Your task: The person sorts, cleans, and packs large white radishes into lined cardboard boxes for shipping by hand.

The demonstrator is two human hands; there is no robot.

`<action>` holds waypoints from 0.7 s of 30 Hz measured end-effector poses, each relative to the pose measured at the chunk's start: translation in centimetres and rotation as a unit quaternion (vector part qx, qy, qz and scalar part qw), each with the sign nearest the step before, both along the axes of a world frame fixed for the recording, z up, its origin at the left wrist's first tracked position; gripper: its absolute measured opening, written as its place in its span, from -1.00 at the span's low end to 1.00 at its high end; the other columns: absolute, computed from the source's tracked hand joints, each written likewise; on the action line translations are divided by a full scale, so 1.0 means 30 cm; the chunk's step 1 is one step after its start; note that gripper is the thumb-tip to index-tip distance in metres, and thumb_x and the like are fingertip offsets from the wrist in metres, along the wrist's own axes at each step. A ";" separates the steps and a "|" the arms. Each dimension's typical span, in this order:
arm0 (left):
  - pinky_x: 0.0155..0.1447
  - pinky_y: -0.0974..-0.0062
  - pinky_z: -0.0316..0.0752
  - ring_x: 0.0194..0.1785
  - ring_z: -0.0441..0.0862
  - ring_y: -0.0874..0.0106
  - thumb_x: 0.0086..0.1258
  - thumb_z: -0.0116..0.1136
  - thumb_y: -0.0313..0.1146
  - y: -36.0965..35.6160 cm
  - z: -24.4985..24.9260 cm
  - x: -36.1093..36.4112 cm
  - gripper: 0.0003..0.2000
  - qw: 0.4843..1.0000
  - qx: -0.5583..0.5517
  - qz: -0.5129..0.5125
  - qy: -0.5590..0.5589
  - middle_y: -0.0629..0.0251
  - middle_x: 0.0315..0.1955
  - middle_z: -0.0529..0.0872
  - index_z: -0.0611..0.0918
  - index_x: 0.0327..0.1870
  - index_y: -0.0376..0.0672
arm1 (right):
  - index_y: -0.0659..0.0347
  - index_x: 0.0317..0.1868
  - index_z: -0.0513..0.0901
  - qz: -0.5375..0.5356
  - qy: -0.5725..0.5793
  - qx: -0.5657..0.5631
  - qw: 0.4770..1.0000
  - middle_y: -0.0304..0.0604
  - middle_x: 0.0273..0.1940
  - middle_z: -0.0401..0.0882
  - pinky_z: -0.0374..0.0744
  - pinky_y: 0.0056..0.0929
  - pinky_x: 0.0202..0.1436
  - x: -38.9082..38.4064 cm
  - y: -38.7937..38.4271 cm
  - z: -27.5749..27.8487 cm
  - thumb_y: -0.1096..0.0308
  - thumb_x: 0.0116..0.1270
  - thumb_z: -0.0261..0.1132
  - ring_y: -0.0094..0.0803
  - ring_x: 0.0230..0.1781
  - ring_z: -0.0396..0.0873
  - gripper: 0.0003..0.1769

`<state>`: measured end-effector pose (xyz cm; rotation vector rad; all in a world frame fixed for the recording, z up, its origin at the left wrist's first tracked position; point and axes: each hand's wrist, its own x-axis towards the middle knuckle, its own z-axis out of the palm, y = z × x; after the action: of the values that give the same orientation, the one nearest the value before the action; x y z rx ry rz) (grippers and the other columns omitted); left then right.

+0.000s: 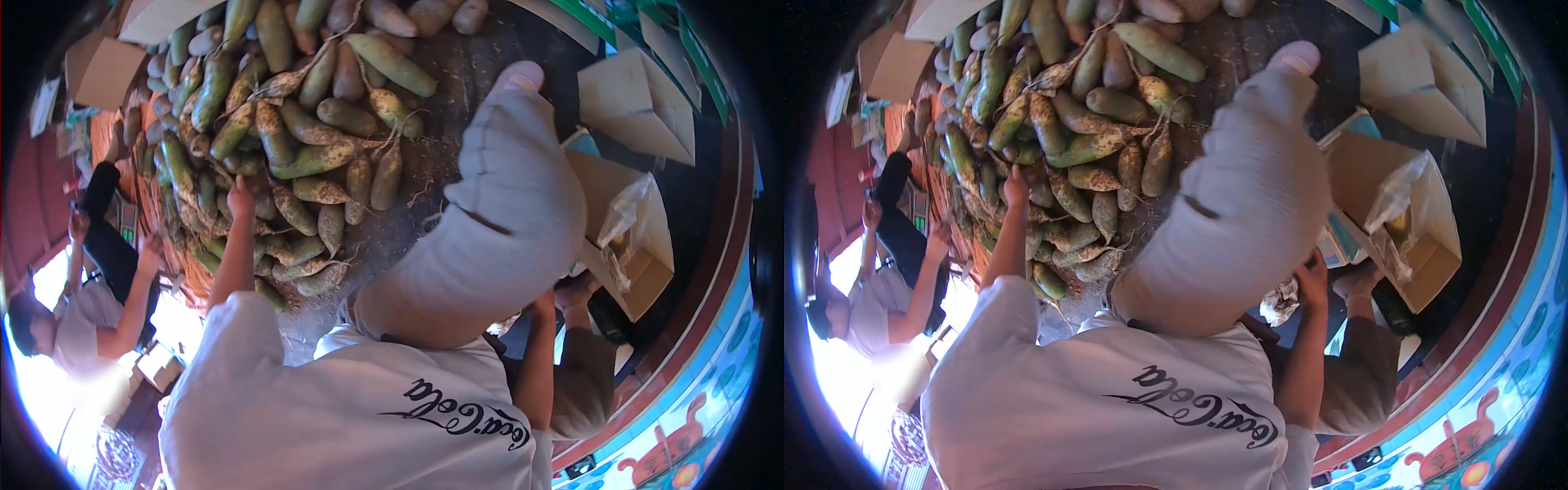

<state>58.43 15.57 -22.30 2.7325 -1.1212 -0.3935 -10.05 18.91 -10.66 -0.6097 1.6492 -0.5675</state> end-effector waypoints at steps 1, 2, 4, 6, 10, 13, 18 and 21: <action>-0.09 0.17 0.44 -0.23 0.61 0.07 0.41 -0.15 -0.07 0.007 0.052 -0.023 -0.59 1.000 0.018 0.002 -0.004 -0.09 -0.32 0.66 0.63 -0.21 -0.25 | 0.29 0.18 0.39 0.045 0.009 -0.042 0.998 -0.14 0.01 0.49 0.48 -0.37 0.06 0.020 -0.014 -0.047 0.44 0.04 0.33 -0.38 -0.03 0.49 -0.37; -0.09 0.23 0.46 -0.27 0.63 0.12 0.43 -0.21 -0.10 -0.008 0.154 -0.087 -0.59 0.995 -0.028 0.051 0.077 -0.04 -0.33 0.68 0.63 -0.19 -0.25 | 0.29 0.18 0.38 -0.013 -0.059 -0.007 0.998 -0.12 0.02 0.49 0.51 -0.36 0.01 0.026 -0.005 -0.138 0.44 0.06 0.33 -0.38 -0.03 0.49 -0.38; -0.08 0.35 0.47 -0.30 0.64 0.21 0.48 -0.34 -0.12 -0.050 0.334 -0.176 -0.55 0.957 -0.123 0.127 0.229 0.07 -0.34 0.71 0.61 -0.12 -0.25 | 0.29 0.19 0.38 -0.090 -0.116 0.031 0.989 -0.10 0.04 0.48 0.56 -0.36 -0.07 0.059 -0.011 -0.229 0.42 0.11 0.31 -0.37 -0.03 0.50 -0.40; 0.06 0.37 0.43 -0.13 0.58 0.20 0.49 -0.44 -0.01 -0.122 0.551 -0.301 -0.45 0.879 -0.247 0.175 0.369 0.06 -0.20 0.66 0.56 -0.09 -0.32 | 0.28 0.21 0.36 -0.140 -0.065 0.080 0.985 -0.07 0.08 0.45 0.61 -0.34 -0.17 0.156 -0.041 -0.270 0.38 0.18 0.29 -0.35 0.03 0.48 -0.43; 0.28 -0.08 0.25 0.14 0.42 -0.02 0.50 -0.40 0.02 -0.309 0.942 -0.539 -0.44 0.729 -0.447 0.171 0.489 -0.05 -0.08 0.56 0.51 -0.13 -0.37 | 0.37 0.25 0.29 0.054 0.119 0.001 0.991 0.07 0.14 0.42 0.46 -0.32 0.12 0.060 0.041 -0.340 0.21 0.19 0.29 -0.25 0.12 0.44 -0.32; 0.33 -0.07 0.20 0.20 0.38 0.02 0.48 -0.19 -0.08 -0.418 1.122 -0.620 -0.63 0.644 -0.528 0.107 0.543 0.07 -0.26 0.53 0.47 -0.36 -0.22 | 0.35 0.24 0.33 0.222 0.276 -0.104 0.929 0.23 0.14 0.40 0.33 -0.29 0.25 0.057 0.027 -0.281 0.12 0.12 0.33 0.00 0.18 0.39 -0.26; 0.33 0.01 0.20 0.18 0.36 0.09 0.48 -0.20 -0.04 -0.545 1.323 -0.795 -0.59 0.552 -0.481 -0.082 0.676 0.10 -0.29 0.50 0.29 -0.58 -0.08 | 0.33 0.02 0.49 0.049 -0.056 -0.236 0.969 0.02 -0.05 0.54 0.48 -0.37 0.08 0.202 -0.209 0.363 0.46 0.20 0.23 -0.30 0.04 0.51 -0.65; 0.31 0.05 0.23 0.16 0.39 0.09 0.50 -0.29 -0.02 -0.609 1.385 -1.002 -0.57 0.521 -0.404 -0.131 0.741 0.11 -0.36 0.52 0.28 -0.58 -0.08 | 0.25 0.04 0.50 0.108 0.123 -0.484 0.860 0.02 0.09 0.45 0.41 -0.26 0.15 0.219 -0.325 0.678 0.40 0.04 0.34 -0.05 0.06 0.47 -0.51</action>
<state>28.38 -2.71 19.24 0.6679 -0.6937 -1.3608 -3.49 9.17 9.68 -1.6353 1.4098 -1.1968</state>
